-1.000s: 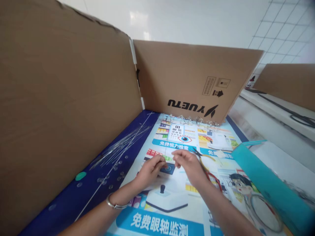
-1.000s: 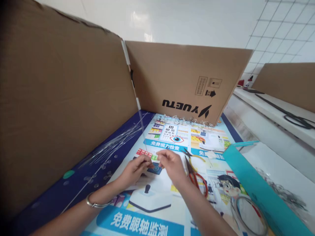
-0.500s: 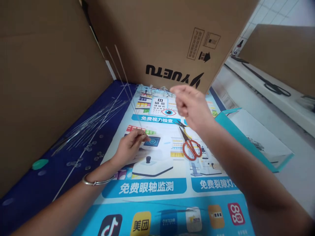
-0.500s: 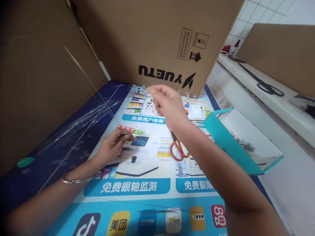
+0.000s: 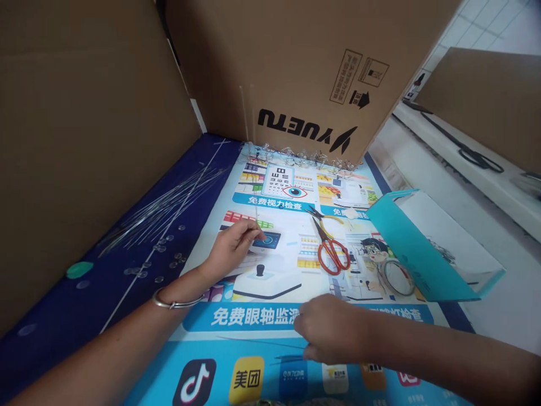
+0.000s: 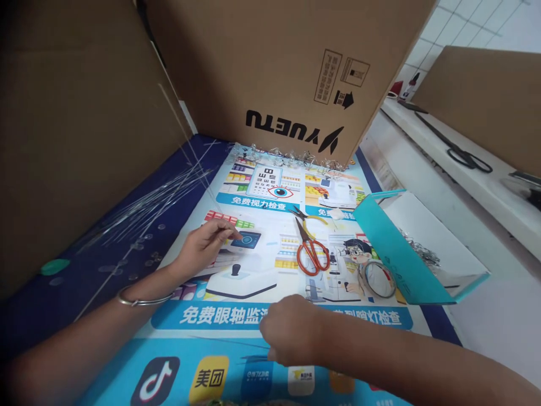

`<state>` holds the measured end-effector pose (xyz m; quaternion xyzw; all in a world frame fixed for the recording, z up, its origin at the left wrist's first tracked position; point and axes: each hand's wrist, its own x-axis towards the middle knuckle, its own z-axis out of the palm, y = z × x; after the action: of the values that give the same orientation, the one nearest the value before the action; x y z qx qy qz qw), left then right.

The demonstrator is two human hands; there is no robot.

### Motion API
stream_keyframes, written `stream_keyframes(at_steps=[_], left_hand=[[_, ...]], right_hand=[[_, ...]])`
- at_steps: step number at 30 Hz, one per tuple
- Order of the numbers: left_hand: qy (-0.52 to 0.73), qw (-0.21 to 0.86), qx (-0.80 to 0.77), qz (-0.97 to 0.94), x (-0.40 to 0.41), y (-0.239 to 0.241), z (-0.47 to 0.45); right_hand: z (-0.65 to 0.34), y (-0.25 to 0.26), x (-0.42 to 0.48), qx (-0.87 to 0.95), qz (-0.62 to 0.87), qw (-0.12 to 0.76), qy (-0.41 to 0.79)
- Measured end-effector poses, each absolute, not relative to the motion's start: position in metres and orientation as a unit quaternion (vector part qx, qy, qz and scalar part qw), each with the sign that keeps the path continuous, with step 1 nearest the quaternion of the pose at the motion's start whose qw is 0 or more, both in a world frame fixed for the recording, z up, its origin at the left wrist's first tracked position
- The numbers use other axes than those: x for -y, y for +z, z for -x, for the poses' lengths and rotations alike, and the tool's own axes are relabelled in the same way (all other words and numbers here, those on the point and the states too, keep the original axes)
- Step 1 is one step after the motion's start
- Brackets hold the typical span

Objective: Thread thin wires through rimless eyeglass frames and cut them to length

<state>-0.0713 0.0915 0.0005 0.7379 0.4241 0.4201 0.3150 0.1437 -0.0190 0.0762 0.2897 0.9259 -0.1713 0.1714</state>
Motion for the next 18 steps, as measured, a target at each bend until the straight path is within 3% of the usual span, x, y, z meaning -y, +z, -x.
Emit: stream_keyframes(at_steps=[18], left_hand=[[0.417, 0.331, -0.395, -0.749, -0.094, 0.001, 0.073]], right_hand=[[-0.149, 0.058, -0.002, -0.914, -0.305, 0.173, -0.202]])
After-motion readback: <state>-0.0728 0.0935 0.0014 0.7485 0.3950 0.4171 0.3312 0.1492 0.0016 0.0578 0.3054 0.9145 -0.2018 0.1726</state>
